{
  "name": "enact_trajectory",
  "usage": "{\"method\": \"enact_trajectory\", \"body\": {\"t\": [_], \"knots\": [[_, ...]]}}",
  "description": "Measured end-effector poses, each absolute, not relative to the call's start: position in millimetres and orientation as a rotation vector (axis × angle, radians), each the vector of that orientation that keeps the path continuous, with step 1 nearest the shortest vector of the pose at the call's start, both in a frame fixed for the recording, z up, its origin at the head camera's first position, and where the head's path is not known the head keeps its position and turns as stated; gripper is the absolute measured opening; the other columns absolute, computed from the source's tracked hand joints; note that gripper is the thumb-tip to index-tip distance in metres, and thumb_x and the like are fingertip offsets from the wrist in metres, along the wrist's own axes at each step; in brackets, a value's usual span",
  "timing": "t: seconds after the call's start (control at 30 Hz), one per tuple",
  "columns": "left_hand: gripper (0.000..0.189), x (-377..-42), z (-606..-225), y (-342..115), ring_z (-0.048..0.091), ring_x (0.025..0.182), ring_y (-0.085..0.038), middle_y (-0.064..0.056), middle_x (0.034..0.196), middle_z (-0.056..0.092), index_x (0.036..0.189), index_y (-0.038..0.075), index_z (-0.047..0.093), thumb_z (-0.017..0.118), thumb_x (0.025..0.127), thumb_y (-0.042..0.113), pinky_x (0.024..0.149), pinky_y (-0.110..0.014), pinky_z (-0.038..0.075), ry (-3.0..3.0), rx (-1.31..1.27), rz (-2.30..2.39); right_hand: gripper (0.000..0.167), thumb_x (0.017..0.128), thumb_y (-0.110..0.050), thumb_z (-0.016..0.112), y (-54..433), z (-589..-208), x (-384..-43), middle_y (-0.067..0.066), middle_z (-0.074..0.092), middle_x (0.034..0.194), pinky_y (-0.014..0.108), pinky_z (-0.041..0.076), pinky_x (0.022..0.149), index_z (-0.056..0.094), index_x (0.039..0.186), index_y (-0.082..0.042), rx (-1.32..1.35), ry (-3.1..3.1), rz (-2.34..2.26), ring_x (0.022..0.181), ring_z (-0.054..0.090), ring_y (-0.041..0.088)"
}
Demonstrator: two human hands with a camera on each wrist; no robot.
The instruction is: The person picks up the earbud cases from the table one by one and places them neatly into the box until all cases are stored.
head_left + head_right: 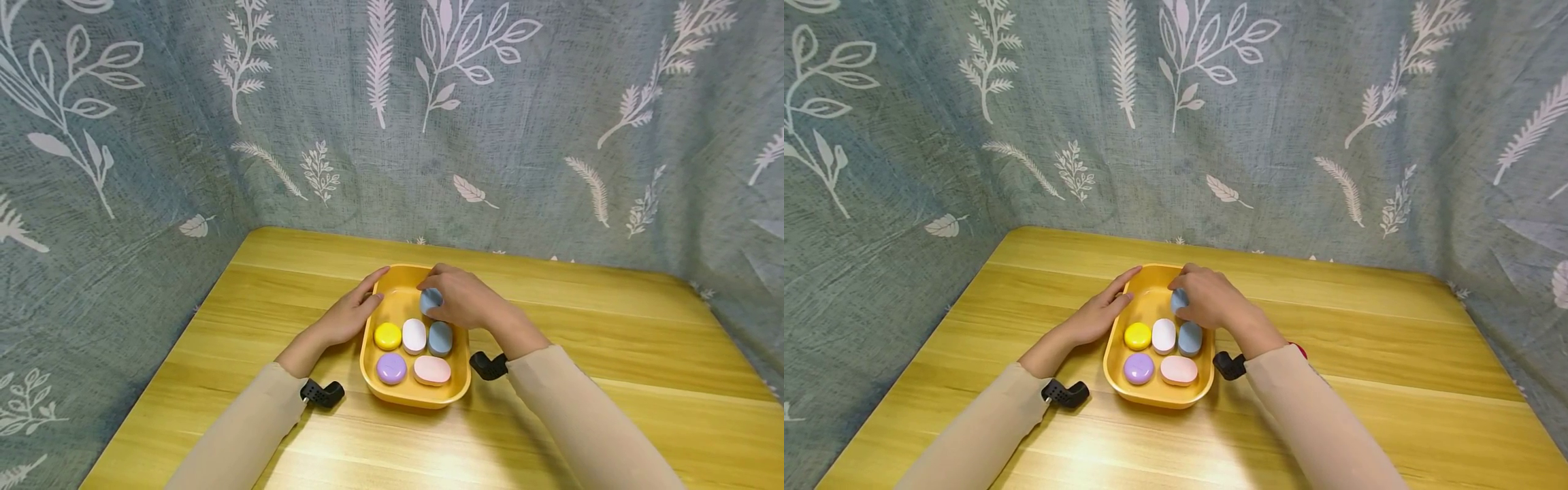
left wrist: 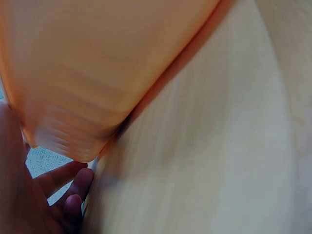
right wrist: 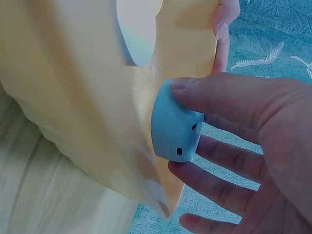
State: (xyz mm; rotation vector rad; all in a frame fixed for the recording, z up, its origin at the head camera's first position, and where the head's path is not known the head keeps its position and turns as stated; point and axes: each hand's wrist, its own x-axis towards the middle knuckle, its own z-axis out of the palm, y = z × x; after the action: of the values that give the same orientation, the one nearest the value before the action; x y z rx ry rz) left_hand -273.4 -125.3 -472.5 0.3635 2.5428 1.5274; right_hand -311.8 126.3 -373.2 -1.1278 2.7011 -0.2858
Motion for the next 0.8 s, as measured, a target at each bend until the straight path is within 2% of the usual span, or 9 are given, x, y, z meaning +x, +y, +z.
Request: {"method": "enact_trajectory", "body": {"t": [0.17,0.4,0.67,0.8], "knots": [[0.052,-274.6,-472.9,-125.3,0.038,0.151,-0.028,-0.007,0.17,0.03,0.161,0.053,0.02,0.037,0.113,0.038,0.123,-0.055,0.032,2.548,0.37,1.529,0.044,0.096,-0.023,0.076,124.6,-372.4,-312.4,0.016,0.061,0.135,0.048,0.055,0.1,0.069,0.135,-0.006,-1.12,2.703,-0.264,0.117,0.064,0.032],[0.053,-274.6,-473.2,-125.3,0.033,0.155,-0.027,-0.005,0.171,0.029,0.161,0.052,0.02,0.037,0.113,0.038,0.125,-0.055,0.03,2.556,0.377,1.528,0.043,0.096,-0.023,0.075,121.8,-370.8,-312.8,0.015,0.061,0.135,0.048,0.055,0.1,0.069,0.136,-0.007,-1.108,2.701,-0.258,0.117,0.064,0.032],[0.053,-274.6,-473.0,-125.0,0.042,0.147,-0.027,-0.006,0.169,0.032,0.161,0.054,0.02,0.037,0.113,0.039,0.121,-0.054,0.035,2.553,0.378,1.53,0.046,0.096,-0.024,0.075,116.1,-368.7,-315.5,0.013,0.061,0.134,0.046,0.055,0.099,0.067,0.138,-0.008,-1.085,2.692,-0.215,0.114,0.064,0.029],[0.052,-275.1,-473.6,-125.4,0.042,0.148,-0.027,-0.006,0.169,0.032,0.16,0.055,0.02,0.037,0.113,0.041,0.121,-0.054,0.035,2.546,0.372,1.531,0.047,0.095,-0.024,0.076,112.5,-369.3,-317.5,0.013,0.061,0.133,0.045,0.055,0.099,0.067,0.138,-0.008,-1.08,2.689,-0.193,0.112,0.064,0.028]]}}
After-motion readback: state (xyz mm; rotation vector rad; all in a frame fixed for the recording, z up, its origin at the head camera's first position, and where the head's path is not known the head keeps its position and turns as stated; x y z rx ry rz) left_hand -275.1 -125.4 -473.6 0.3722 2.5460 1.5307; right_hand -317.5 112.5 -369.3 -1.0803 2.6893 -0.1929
